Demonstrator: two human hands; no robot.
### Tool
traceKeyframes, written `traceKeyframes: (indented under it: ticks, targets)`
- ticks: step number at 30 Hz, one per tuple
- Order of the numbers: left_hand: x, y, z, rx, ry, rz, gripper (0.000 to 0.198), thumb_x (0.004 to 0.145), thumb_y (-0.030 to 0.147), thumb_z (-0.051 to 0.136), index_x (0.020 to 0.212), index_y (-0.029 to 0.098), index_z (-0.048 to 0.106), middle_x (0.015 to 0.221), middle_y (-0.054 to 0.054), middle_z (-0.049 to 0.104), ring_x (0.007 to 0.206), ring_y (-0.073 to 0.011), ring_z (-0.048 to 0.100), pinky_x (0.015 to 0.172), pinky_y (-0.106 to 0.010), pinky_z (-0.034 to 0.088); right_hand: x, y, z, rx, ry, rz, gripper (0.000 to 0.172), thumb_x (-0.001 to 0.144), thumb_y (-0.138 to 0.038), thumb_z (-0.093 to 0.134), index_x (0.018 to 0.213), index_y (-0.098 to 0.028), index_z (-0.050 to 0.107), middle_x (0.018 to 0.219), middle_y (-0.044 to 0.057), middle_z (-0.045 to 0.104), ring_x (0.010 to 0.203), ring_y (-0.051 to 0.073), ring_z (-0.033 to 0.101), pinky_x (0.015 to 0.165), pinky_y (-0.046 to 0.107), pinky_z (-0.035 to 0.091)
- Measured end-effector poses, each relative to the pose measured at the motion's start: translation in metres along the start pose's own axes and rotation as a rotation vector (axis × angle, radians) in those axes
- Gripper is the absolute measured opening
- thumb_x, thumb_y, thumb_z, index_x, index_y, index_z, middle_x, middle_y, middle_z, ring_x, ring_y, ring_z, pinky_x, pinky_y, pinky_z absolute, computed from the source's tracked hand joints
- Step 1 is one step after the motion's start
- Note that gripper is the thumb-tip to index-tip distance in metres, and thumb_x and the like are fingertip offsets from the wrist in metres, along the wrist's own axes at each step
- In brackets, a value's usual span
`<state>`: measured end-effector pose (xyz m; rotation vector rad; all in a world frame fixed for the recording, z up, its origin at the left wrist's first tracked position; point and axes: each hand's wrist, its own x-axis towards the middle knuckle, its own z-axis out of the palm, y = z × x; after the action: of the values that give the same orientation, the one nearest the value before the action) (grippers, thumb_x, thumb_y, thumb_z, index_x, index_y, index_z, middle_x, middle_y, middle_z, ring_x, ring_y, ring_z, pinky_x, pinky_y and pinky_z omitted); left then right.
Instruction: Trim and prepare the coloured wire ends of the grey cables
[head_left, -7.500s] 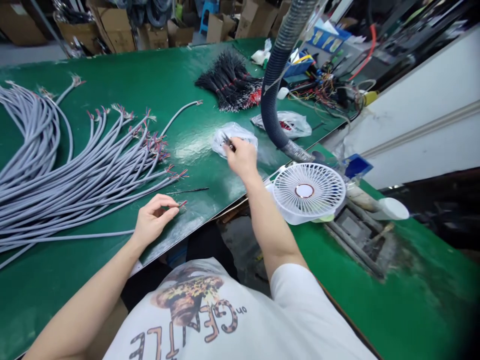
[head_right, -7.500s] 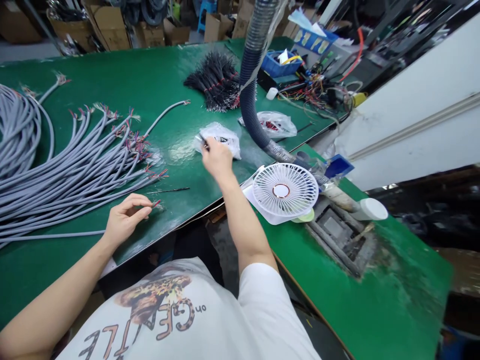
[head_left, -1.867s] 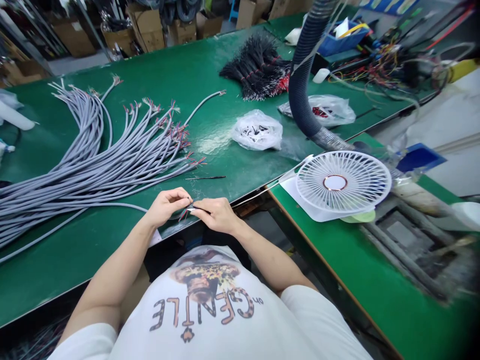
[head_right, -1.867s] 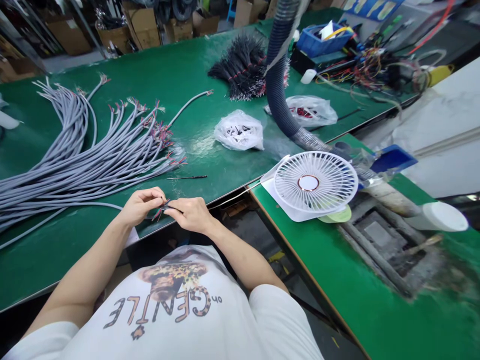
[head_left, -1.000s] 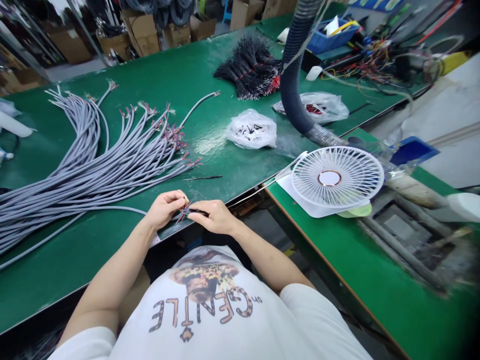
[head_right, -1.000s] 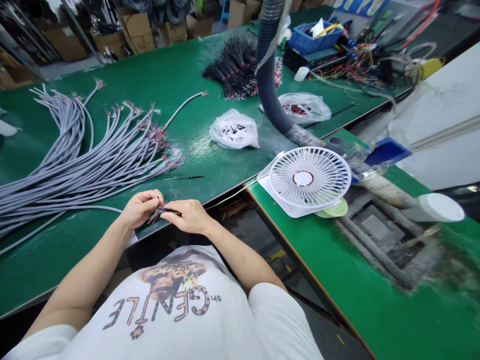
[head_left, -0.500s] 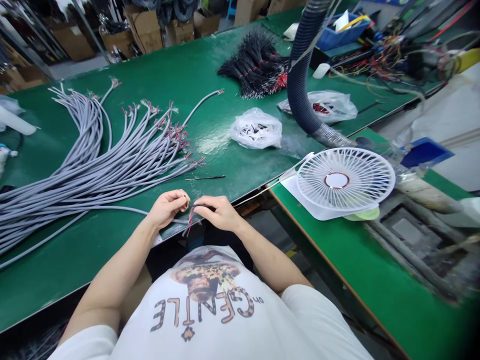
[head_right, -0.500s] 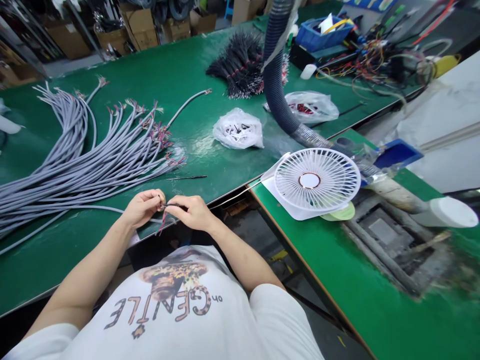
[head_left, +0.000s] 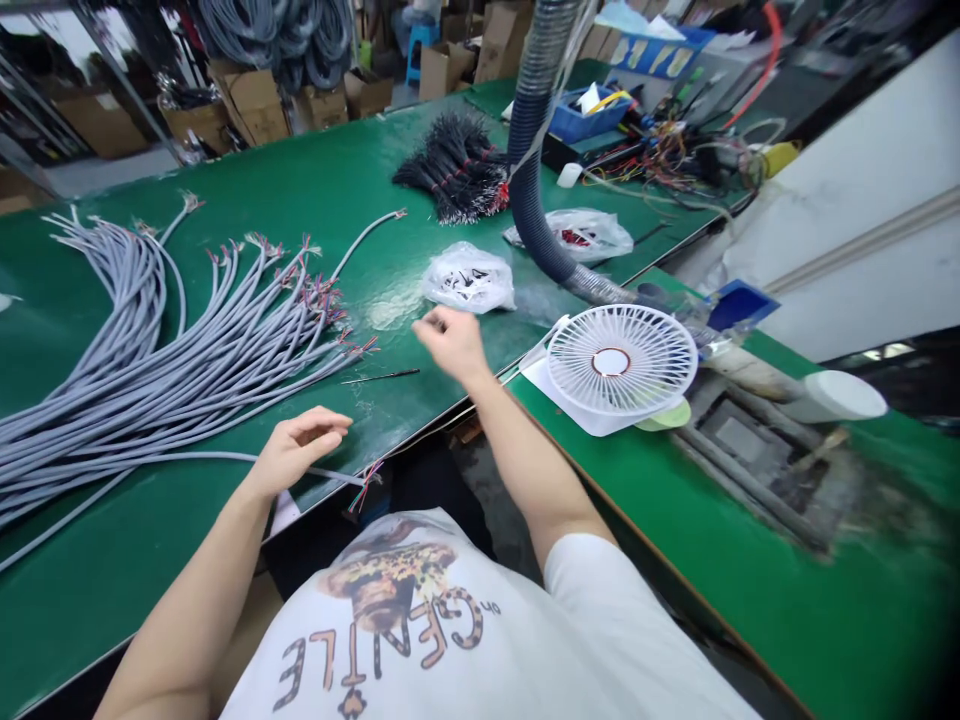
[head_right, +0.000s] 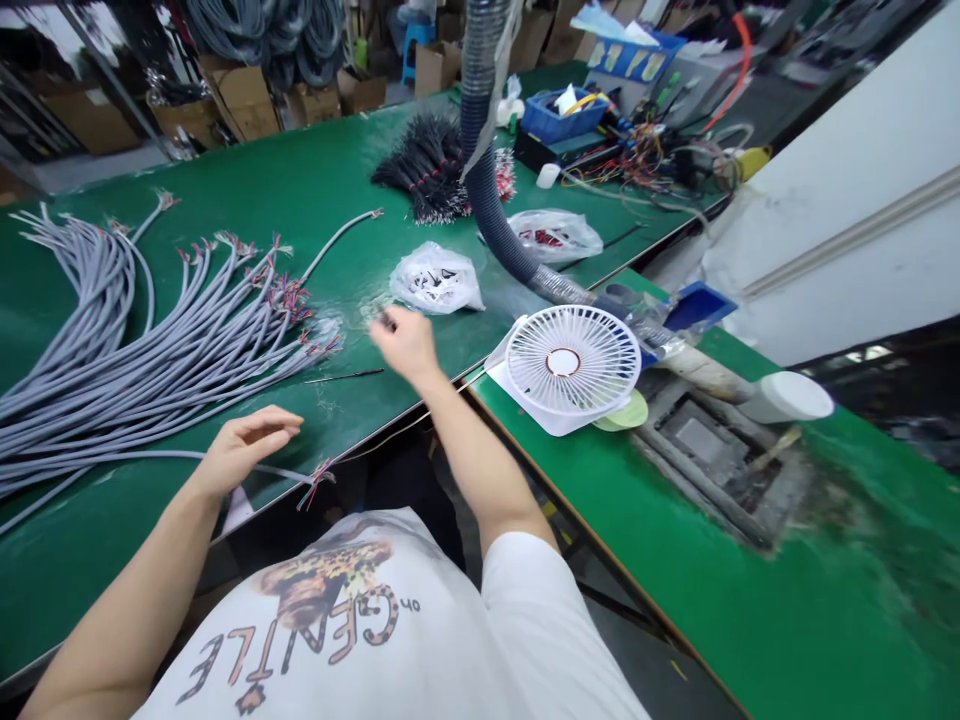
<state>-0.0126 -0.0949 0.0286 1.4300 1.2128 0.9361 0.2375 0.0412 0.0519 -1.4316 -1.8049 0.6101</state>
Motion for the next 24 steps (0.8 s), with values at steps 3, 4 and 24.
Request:
traceKeyframes:
  ticks: [3,4,24]
  targets:
    - [-0.010,0.006,-0.006,0.261,-0.201,0.097,0.026,0.079,0.035,0.068,0.100,0.021,0.073,0.098,-0.009,0.068,0.090,-0.0204,0.061,0.083,-0.033,0.049,0.039,0.023,-0.037,-0.373,0.147,0.125,0.039,0.085,-0.048,0.055,0.102,-0.014,0.061,0.085,0.010,0.065,0.079,0.024,0.059,0.071,0.033,0.043]
    - [-0.012,0.007,-0.006,0.325,-0.256,0.118,0.028,0.079,0.035,0.068,0.103,0.022,0.072,0.099,-0.009,0.068,0.092,-0.0209,0.060,0.085,-0.033,0.048,0.043,0.028,-0.043,-0.438,0.148,0.127,0.045,0.087,-0.052,0.050,0.111,-0.014,0.057,0.090,0.012,0.066,0.083,0.026,0.060,0.073,0.035,0.043]
    - [0.017,0.015,0.003,0.314,0.053,0.225,0.017,0.078,0.032,0.068,0.082,0.017,0.076,0.072,-0.005,0.066,0.063,-0.0123,0.055,0.060,-0.023,0.043,-0.056,-0.023,0.012,0.141,-0.416,-0.494,0.031,0.075,-0.039,0.074,0.095,-0.017,0.065,0.082,0.003,0.060,0.081,0.017,0.055,0.078,0.030,0.044]
